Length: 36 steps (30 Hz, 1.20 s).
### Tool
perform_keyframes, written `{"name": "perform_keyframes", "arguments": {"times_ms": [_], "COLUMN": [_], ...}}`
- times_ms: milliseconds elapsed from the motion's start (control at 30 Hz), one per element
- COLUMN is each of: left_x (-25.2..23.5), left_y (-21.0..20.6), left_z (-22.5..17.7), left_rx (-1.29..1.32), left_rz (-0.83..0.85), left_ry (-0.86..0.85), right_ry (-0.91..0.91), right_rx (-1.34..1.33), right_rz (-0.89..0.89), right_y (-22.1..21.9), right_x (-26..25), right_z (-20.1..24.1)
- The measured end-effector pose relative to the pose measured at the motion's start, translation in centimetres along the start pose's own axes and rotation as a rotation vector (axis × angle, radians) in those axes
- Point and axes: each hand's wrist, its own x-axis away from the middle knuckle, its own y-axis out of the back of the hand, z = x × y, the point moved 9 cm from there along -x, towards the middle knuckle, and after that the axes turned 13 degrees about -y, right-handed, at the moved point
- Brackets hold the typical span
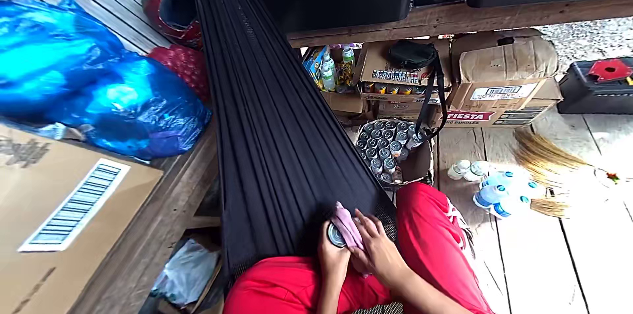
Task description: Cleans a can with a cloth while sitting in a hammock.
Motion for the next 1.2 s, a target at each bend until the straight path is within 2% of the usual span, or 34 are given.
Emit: {"name": "perform_keyframes", "arguments": {"times_ms": [67,133,200,267,333,467,533,600,667,733,767,800,833,867,933,1000,1067,1133,1200], "left_x": [-1.1,-1.5,-1.4,-0.9,-0.6,-1.0,-1.2,-1.6,-2.0,-2.0,-1.8,-1.4,-1.0,-0.6,0.0,0.4,0.7,1.0,1.6], "left_y": [0.0,-0.5,-1.7,-3.3,-4.5,-7.7,-9.9,-12.2,-14.8,-16.9,-17.2,-17.1,-16.5,-15.7,-14.3,-13.5,-13.1,-12.9,-11.2], "left_z": [6.9,9.5,9.8,9.9,9.4,7.5,6.6,6.1,7.2,7.3,6.0,3.4,-0.1,-2.8,-5.3,-4.9,-2.3,0.8,1.0], "left_rx": [0.069,0.12,0.143,0.143,0.114,-0.027,0.038,0.206,0.34,0.315,0.258,0.182,0.126,0.093,0.099,0.171,0.252,0.306,0.33], "left_rz": [-0.064,-0.082,-0.05,-0.02,-0.07,-0.175,-0.183,-0.172,-0.122,-0.116,-0.124,-0.097,0.003,-0.008,-0.112,-0.177,-0.24,-0.293,-0.31], "left_ry": [-0.312,-0.438,-0.451,-0.423,-0.38,-0.415,-0.431,-0.481,-0.575,-0.696,-0.673,-0.54,-0.27,-0.143,-0.175,-0.286,-0.456,-0.61,-0.654], "right_ry": [0.09,0.248,0.383,0.424,0.39,0.304,0.288,0.292,0.314,0.321,0.314,0.3,0.287,0.276,0.284,0.377,0.4,0.273,0.123], "right_rx": [-0.048,-0.06,-0.038,0.034,0.137,0.226,0.261,0.294,0.295,0.292,0.303,0.316,0.33,0.336,0.326,0.18,-0.206,-0.611,-0.923], "right_rz": [-0.122,-0.293,-0.371,-0.351,-0.317,-0.303,-0.346,-0.388,-0.352,-0.282,-0.272,-0.269,-0.295,-0.329,-0.39,-0.405,-0.228,-0.038,0.072], "right_y": [-0.8,-1.0,-0.5,0.4,2.0,6.5,8.4,9.7,10.2,10.3,10.7,11.4,12.3,13.2,14.7,15.2,14.7,13.9,12.8], "right_x": [2.6,4.7,5.5,4.7,3.1,0.7,0.8,2.1,3.7,4.4,4.2,3.8,3.4,2.9,2.7,3.5,3.8,3.3,3.0], "right_z": [1.0,1.8,2.5,2.9,2.8,0.7,-0.9,-2.2,-3.2,-4.0,-4.4,-4.7,-5.0,-5.2,-5.2,-5.1,-5.9,-7.5,-8.8]}}
